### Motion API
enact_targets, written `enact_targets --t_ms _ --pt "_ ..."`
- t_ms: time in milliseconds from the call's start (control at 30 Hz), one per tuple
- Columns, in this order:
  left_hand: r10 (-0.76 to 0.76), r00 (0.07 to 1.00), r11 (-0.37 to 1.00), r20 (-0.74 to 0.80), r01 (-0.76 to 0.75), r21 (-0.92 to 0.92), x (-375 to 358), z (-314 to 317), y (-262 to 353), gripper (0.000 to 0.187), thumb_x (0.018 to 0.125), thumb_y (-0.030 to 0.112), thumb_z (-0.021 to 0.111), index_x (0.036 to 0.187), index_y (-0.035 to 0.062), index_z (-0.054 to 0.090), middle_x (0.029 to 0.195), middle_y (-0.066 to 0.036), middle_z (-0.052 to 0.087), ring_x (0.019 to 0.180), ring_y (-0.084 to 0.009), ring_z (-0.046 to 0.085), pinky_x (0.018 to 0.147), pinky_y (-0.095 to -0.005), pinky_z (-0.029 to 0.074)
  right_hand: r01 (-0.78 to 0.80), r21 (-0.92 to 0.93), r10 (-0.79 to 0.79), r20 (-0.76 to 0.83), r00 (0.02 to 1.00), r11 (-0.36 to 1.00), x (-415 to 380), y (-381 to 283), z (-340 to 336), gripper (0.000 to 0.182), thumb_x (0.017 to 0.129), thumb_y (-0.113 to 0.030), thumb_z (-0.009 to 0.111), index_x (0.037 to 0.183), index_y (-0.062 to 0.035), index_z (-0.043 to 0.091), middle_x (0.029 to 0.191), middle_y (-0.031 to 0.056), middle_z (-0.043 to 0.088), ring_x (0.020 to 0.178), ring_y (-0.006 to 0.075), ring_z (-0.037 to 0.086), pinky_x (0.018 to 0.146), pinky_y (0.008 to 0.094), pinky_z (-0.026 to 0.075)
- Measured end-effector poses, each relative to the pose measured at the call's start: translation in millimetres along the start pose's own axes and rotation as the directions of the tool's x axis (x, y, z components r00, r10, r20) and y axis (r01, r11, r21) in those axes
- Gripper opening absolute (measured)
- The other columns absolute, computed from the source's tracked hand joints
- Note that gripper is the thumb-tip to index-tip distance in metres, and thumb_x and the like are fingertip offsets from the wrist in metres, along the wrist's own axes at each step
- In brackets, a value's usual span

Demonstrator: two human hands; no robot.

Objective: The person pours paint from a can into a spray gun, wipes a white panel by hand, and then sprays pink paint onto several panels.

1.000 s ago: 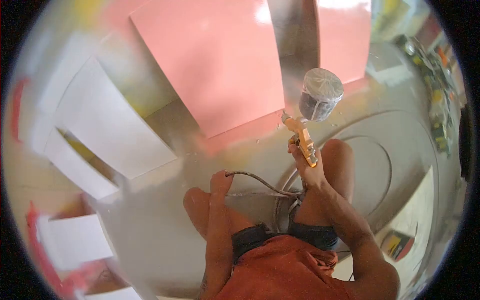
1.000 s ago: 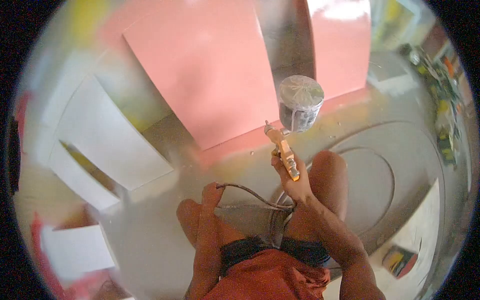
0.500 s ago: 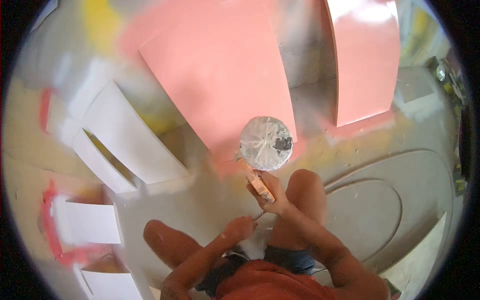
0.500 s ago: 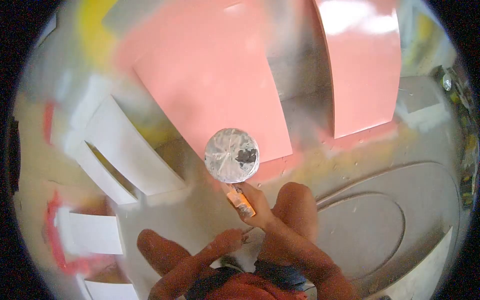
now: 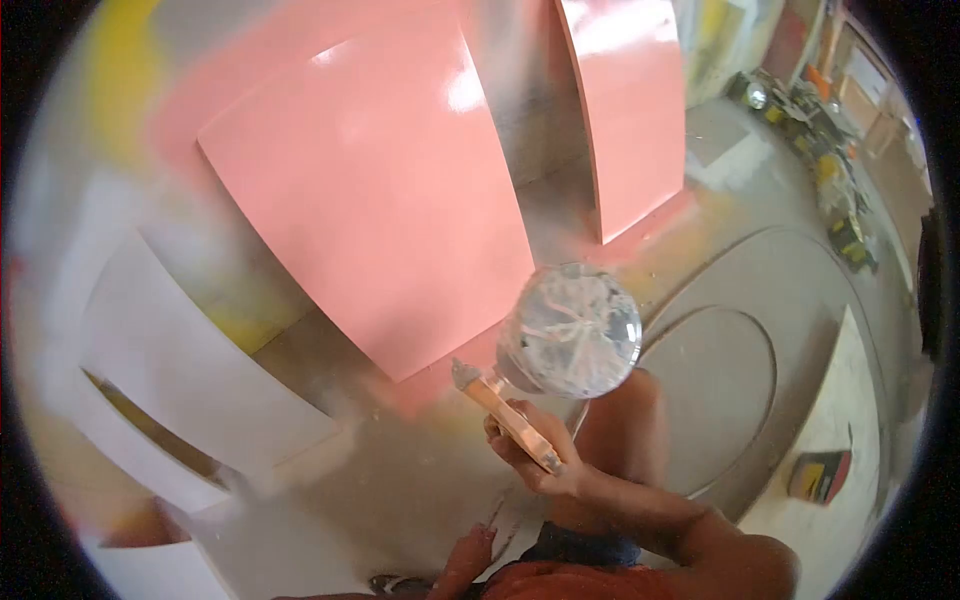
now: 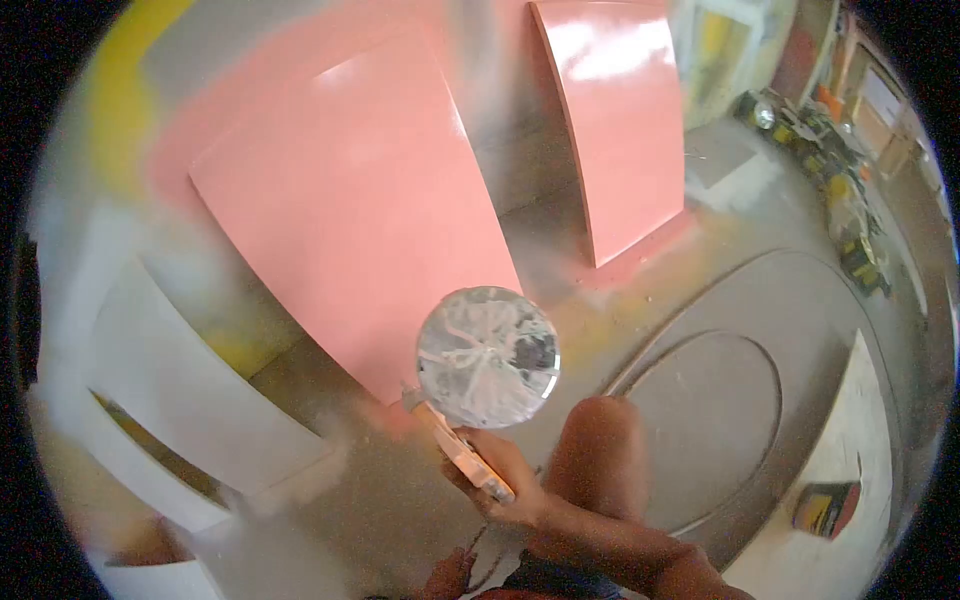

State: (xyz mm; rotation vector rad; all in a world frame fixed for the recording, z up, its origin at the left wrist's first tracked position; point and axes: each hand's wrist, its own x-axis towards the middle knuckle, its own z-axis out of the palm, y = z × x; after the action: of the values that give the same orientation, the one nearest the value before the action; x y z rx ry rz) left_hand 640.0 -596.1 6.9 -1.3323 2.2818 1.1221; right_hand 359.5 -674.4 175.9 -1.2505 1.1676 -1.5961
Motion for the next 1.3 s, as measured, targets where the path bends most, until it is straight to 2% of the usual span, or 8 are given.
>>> enact_targets --t_ms 100,267,400,533,867,1167,1233,1300 --pt "-0.165 0.975 0.977 0.151 0.182 -0.111 -4 -12 -59 0.044 0.099 0.04 0.038 0.099 -0.0008 0.054 0.089 -0.028 0.062 0.087 -0.0468 0.059 0.077 -0.0542 0.045 -0.072 -0.056 0.07 -0.048 0.996 0.996 -22 -18 53 0.015 0.093 -0.013 0.058 0.1 -0.0012 0.051 0.087 0.0053 0.052 0.076 0.0148 0.049 0.068 0.0314 0.042" --pt "0.422 0.895 0.86 -0.145 -0.446 -0.247 46 -42 -192 0.041 0.099 0.036 0.039 0.093 -0.0028 0.053 0.079 -0.02 0.061 0.073 -0.0371 0.059 0.07 -0.0462 0.047 0.03 -0.211 -0.084 -0.251 0.964 0.977 -58 -54 171 0.021 0.095 -0.018 0.057 0.101 0.0006 0.049 0.085 0.0052 0.05 0.072 0.0138 0.047 0.065 0.0274 0.04" --pt "0.262 0.954 0.799 0.146 -0.13 -0.587 41 -80 -192 0.039 0.099 0.032 0.04 0.099 -0.0041 0.054 0.085 -0.021 0.062 0.081 -0.0343 0.061 0.073 -0.0441 0.047 0.145 -0.395 -0.28 -0.309 0.909 0.907 -52 -71 232 0.023 0.096 -0.019 0.054 0.1 0.0013 0.046 0.083 0.0056 0.051 0.067 0.0102 0.047 0.057 0.0253 0.039" --pt "0.512 0.853 0.705 -0.095 -0.481 -0.521 42 -43 -207 0.04 0.098 0.032 0.041 0.104 -0.0049 0.056 0.095 -0.026 0.062 0.093 -0.0382 0.06 0.082 -0.0448 0.046 -0.001 -0.664 -0.323 -0.365 0.873 0.748 -60 -80 272 0.021 0.096 -0.016 0.053 0.108 0.002 0.05 0.081 0.0021 0.051 0.067 0.0078 0.047 0.059 0.0239 0.04" --pt "0.222 0.901 0.974 0.372 -0.184 -0.135 -63 -184 -271 0.044 0.099 0.03 0.034 0.113 0.0002 0.062 0.115 -0.024 0.06 0.108 -0.0399 0.056 0.098 -0.0458 0.041 -0.254 -0.588 -0.17 -0.57 0.804 0.768 -39 -23 397 0.028 0.094 -0.023 0.058 0.113 -0.0013 0.055 0.083 0.013 0.06 0.073 0.021 0.058 0.069 0.0338 0.047" --pt "0.025 0.985 0.961 -0.172 -0.071 -0.268 -51 -214 -350 0.047 0.092 0.038 0.049 0.094 -0.0055 0.066 0.099 -0.028 0.064 0.097 -0.0425 0.061 0.089 -0.0468 0.046 -0.533 -0.519 0.11 -0.64 0.76 0.668 -37 169 426 0.017 0.094 -0.019 0.056 0.09 -0.0026 0.056 0.075 0.0068 0.056 0.069 0.018 0.055 0.067 0.0322 0.046" --pt "-0.057 0.989 0.945 -0.138 0.009 -0.327 -41 -206 -362 0.05 0.09 0.041 0.052 0.102 -0.006 0.065 0.102 -0.029 0.063 0.1 -0.043 0.06 0.09 -0.0458 0.045 -0.51 -0.529 0.063 -0.65 0.757 0.679 -39 195 413 0.031 0.092 -0.03 0.059 0.094 0.0006 0.057 0.078 0.0229 0.061 0.072 0.0416 0.061 0.062 0.0458 0.046" --pt "-0.036 0.993 0.931 -0.115 -0.009 -0.365 -42 -209 -363 0.05 0.09 0.041 0.052 0.104 -0.0046 0.065 0.104 -0.028 0.063 0.1 -0.0427 0.06 0.091 -0.0454 0.045 -0.574 -0.506 0.136 -0.662 0.737 0.643 -37 202 405 0.031 0.092 -0.03 0.059 0.093 0.0008 0.057 0.077 0.0227 0.061 0.072 0.0407 0.061 0.062 0.0451 0.046"
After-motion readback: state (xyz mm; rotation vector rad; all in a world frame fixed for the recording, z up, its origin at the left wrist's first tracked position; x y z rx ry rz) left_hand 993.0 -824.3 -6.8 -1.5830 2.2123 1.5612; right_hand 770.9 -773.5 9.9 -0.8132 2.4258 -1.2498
